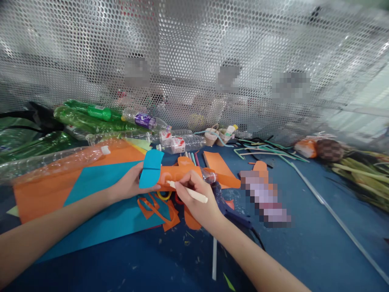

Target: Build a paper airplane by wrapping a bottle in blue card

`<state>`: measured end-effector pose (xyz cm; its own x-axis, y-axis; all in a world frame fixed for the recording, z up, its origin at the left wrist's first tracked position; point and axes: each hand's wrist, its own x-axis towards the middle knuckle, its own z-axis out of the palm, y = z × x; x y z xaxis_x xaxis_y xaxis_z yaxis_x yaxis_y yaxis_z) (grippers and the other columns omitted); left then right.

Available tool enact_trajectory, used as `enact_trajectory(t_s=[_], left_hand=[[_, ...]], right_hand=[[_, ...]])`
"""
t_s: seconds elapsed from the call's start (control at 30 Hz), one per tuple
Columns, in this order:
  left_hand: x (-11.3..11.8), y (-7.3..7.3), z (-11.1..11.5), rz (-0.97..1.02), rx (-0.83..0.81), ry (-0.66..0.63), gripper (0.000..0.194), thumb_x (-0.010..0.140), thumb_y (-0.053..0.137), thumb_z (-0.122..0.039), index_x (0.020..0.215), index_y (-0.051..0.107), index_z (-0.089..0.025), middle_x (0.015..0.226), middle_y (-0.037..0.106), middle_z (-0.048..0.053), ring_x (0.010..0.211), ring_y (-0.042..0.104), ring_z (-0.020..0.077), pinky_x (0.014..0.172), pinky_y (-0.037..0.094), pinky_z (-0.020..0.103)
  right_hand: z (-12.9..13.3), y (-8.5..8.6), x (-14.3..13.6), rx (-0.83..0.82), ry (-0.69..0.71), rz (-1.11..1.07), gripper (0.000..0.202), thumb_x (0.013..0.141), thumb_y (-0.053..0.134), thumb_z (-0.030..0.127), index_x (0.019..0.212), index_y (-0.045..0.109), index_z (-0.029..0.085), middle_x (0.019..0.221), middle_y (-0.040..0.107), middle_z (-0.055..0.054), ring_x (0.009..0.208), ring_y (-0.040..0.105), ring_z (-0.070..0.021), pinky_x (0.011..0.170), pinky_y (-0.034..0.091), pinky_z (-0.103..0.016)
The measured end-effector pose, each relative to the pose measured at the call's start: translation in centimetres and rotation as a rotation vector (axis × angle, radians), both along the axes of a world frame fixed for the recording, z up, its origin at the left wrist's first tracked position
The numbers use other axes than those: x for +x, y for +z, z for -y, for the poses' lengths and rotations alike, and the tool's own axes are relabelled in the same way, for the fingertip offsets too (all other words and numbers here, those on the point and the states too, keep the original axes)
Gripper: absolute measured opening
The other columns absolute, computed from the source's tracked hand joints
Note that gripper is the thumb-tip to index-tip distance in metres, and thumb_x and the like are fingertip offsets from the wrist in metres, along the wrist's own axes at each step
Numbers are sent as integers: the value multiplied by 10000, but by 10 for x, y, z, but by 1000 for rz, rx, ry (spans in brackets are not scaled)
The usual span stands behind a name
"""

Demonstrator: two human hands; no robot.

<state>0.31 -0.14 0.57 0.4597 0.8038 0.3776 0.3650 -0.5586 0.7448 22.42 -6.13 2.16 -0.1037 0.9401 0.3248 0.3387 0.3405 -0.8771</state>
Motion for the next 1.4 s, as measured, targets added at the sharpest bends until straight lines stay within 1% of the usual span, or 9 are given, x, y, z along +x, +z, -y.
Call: enact_trajectory(t_s=[0.13, 0.3, 0.47, 0.57, 0.7, 0.83, 1.03, 1.27, 1.4], left_hand=[[0, 2, 0, -18, 2, 12, 386, 713, 736, -481, 833, 503, -198, 732, 529, -12, 629, 543, 160, 533, 445, 284], [0, 1, 0, -7, 42, 12, 374, 705, 748, -471, 833, 515, -207, 728, 533, -11, 634, 548, 162, 542, 458, 288], [0, 2, 0, -22, 43, 2, 370, 727, 737, -468, 828, 515, -190, 736, 528, -8, 628, 536, 155, 538, 439, 283], [0, 3, 0, -27, 37, 5, 374, 725, 737, -469, 821, 507, -190, 735, 515, -13, 625, 530, 149, 537, 431, 275], [1, 3, 1, -19, 13, -1, 370, 719, 736, -467, 804, 498, -197, 699, 501, -24, 601, 515, 143, 513, 416, 265], [0, 3, 1, -12, 14, 3, 369, 720, 731, -473, 825, 512, -196, 730, 519, -13, 624, 532, 160, 531, 432, 280], [0, 1, 0, -14, 23, 13, 390, 709, 742, -474, 853, 513, -193, 745, 524, -12, 643, 536, 158, 544, 435, 275], [1, 1, 0, -1, 44, 6, 363, 709, 752, -441, 800, 502, -194, 719, 509, -23, 610, 508, 136, 531, 412, 259], [1, 1, 0, -3, 18, 12, 370, 713, 744, -461, 812, 511, -191, 707, 505, -23, 600, 504, 140, 524, 416, 264]], right_hand=[[1, 3, -1, 33, 2, 64, 202, 857, 573, 270, 697, 456, 234, 585, 500, 52, 518, 459, -113, 482, 363, -242], [1, 4, -1, 35, -5, 75, 192, 855, 577, 277, 701, 472, 235, 570, 508, 52, 506, 458, -115, 471, 367, -245], [1, 4, -1, 51, -5, 100, 212, 860, 565, 252, 682, 451, 236, 560, 511, 53, 509, 466, -115, 474, 369, -242], [1, 3, -1, 50, -16, 113, 192, 855, 575, 255, 698, 467, 235, 572, 515, 52, 514, 468, -115, 478, 367, -241], [2, 3, -1, 36, -15, 77, 209, 857, 566, 247, 682, 452, 233, 566, 497, 54, 511, 460, -112, 481, 365, -241], [2, 4, -1, -21, 26, 43, 172, 858, 583, 291, 731, 485, 226, 581, 508, 51, 513, 449, -110, 473, 360, -236], [1, 3, 0, 45, -1, 95, 197, 857, 572, 263, 695, 466, 228, 584, 522, 44, 528, 466, -113, 485, 373, -239], [1, 2, -1, 40, -14, 47, 228, 851, 567, 237, 674, 424, 231, 559, 448, 68, 498, 423, -99, 469, 339, -233], [1, 2, -1, 34, -12, 54, 216, 851, 572, 238, 682, 439, 227, 580, 464, 64, 512, 430, -98, 476, 338, -232]])
